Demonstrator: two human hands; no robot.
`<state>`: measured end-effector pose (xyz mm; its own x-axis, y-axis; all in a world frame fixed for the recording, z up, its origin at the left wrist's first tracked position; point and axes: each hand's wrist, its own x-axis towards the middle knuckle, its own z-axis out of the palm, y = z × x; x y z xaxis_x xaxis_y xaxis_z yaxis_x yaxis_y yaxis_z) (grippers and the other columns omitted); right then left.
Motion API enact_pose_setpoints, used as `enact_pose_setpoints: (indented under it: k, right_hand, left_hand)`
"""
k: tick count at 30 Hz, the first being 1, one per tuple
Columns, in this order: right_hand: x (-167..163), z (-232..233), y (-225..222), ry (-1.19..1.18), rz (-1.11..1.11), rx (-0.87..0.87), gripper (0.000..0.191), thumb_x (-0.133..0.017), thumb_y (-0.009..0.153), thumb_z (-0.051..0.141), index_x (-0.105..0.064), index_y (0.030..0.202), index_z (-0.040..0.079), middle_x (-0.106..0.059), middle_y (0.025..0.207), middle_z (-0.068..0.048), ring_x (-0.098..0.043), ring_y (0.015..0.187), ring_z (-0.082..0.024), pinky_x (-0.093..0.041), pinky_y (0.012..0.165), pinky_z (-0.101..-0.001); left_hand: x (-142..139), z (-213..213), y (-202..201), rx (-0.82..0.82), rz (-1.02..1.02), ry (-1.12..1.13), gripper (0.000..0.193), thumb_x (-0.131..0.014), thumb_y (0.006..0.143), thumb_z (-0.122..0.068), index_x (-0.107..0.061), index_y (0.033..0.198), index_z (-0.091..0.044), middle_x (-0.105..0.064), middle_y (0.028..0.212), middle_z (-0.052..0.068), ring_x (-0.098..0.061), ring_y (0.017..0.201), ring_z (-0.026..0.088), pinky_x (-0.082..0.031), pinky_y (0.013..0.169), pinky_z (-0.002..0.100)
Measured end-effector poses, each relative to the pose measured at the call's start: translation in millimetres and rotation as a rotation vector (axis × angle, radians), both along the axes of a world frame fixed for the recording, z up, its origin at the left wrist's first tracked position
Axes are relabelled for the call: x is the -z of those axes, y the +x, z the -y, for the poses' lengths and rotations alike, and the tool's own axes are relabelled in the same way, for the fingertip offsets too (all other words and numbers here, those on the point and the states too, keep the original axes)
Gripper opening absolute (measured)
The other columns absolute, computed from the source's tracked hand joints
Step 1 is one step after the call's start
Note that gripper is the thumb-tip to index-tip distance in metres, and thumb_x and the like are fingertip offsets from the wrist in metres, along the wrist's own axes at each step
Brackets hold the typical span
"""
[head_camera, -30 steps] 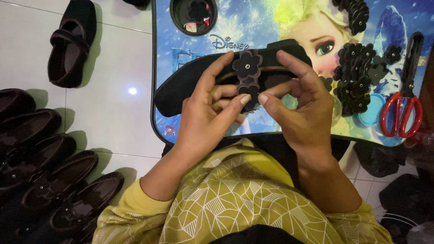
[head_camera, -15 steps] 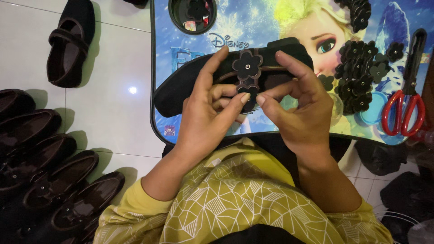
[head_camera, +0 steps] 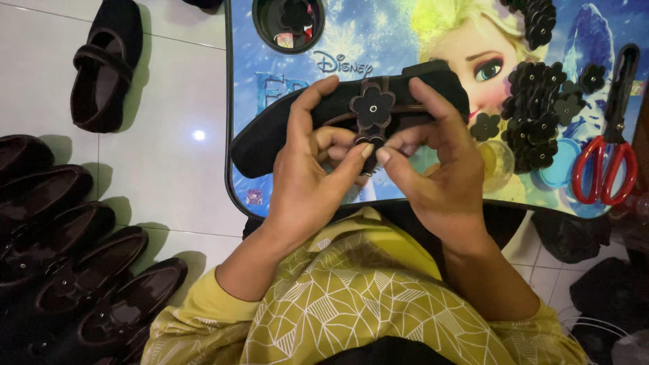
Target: The person sits on the floor and attaches black flower-shaped decorations to the straps of black Mary Jane shoes. They dip each flower into a container of glue, press it onto the shoe strap, and set finished shoes aside with others on the floor.
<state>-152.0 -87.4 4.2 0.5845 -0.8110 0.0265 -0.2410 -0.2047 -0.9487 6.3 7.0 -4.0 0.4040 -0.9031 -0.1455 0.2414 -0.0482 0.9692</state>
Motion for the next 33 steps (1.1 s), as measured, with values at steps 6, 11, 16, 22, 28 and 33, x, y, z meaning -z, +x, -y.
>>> enact_pose_setpoints:
  k: [6,11,16,22,28,33]
  right_hand:
    - [3,-6,1,0.043,0.008,0.007,0.074,-0.08,0.092,-0.006,-0.047,0.159,0.0,-0.067,0.103,-0.002,-0.06,0.099,-0.007,-0.049,0.095,-0.0224]
    - [1,-4,-1,0.098,0.041,0.007,0.076,-0.079,0.09,-0.008,-0.045,0.158,-0.001,-0.067,0.113,-0.003,-0.064,0.1,-0.007,-0.053,0.095,-0.0231]
    - [-12,-7,1,0.066,-0.045,-0.024,0.081,-0.079,0.089,-0.007,-0.039,0.16,0.0,-0.064,0.115,-0.004,-0.066,0.098,-0.007,-0.054,0.092,-0.0246]
    - [-42,12,-7,-0.953,-0.276,-0.113,0.054,-0.075,0.078,-0.011,-0.055,0.125,0.006,-0.06,0.126,-0.021,-0.065,0.102,-0.034,-0.053,0.093,-0.0401]
    - [-25,36,-7,-0.937,-0.123,-0.453,0.051,-0.074,0.099,-0.013,-0.051,0.143,-0.002,-0.072,0.125,-0.011,-0.07,0.12,-0.03,-0.057,0.111,-0.0438]
    - [-3,31,-17,-1.054,-0.089,-0.35,0.066,-0.074,0.106,-0.014,-0.03,0.155,-0.005,-0.071,0.13,-0.013,-0.07,0.123,-0.029,-0.055,0.112,-0.0407]
  left_hand:
    - [-1,0,0,0.006,-0.059,0.045,0.069,-0.068,0.097,0.002,-0.031,0.155,-0.007,-0.072,0.097,0.008,-0.074,0.083,0.01,-0.064,0.069,0.025]
    - [-3,1,-6,0.003,-0.097,0.05,0.068,-0.068,0.098,0.0,-0.032,0.155,-0.008,-0.071,0.093,0.008,-0.072,0.079,0.009,-0.061,0.067,0.024]
    - [-1,0,-9,0.01,-0.054,0.071,0.064,-0.069,0.097,0.0,-0.037,0.151,-0.007,-0.072,0.091,0.005,-0.072,0.079,0.008,-0.06,0.067,0.023]
    - [3,-9,-14,0.03,0.032,0.077,0.063,-0.073,0.096,-0.001,-0.04,0.15,-0.007,-0.07,0.09,0.002,-0.065,0.079,0.005,-0.054,0.069,0.021]
    - [-2,-10,-21,0.032,-0.005,0.032,0.07,-0.071,0.098,-0.001,-0.034,0.156,-0.008,-0.068,0.09,0.002,-0.065,0.08,0.005,-0.055,0.07,0.021]
    - [-4,-5,-30,0.008,-0.044,0.054,0.077,-0.074,0.094,-0.001,-0.032,0.158,-0.009,-0.069,0.086,0.002,-0.067,0.076,0.006,-0.056,0.068,0.022]
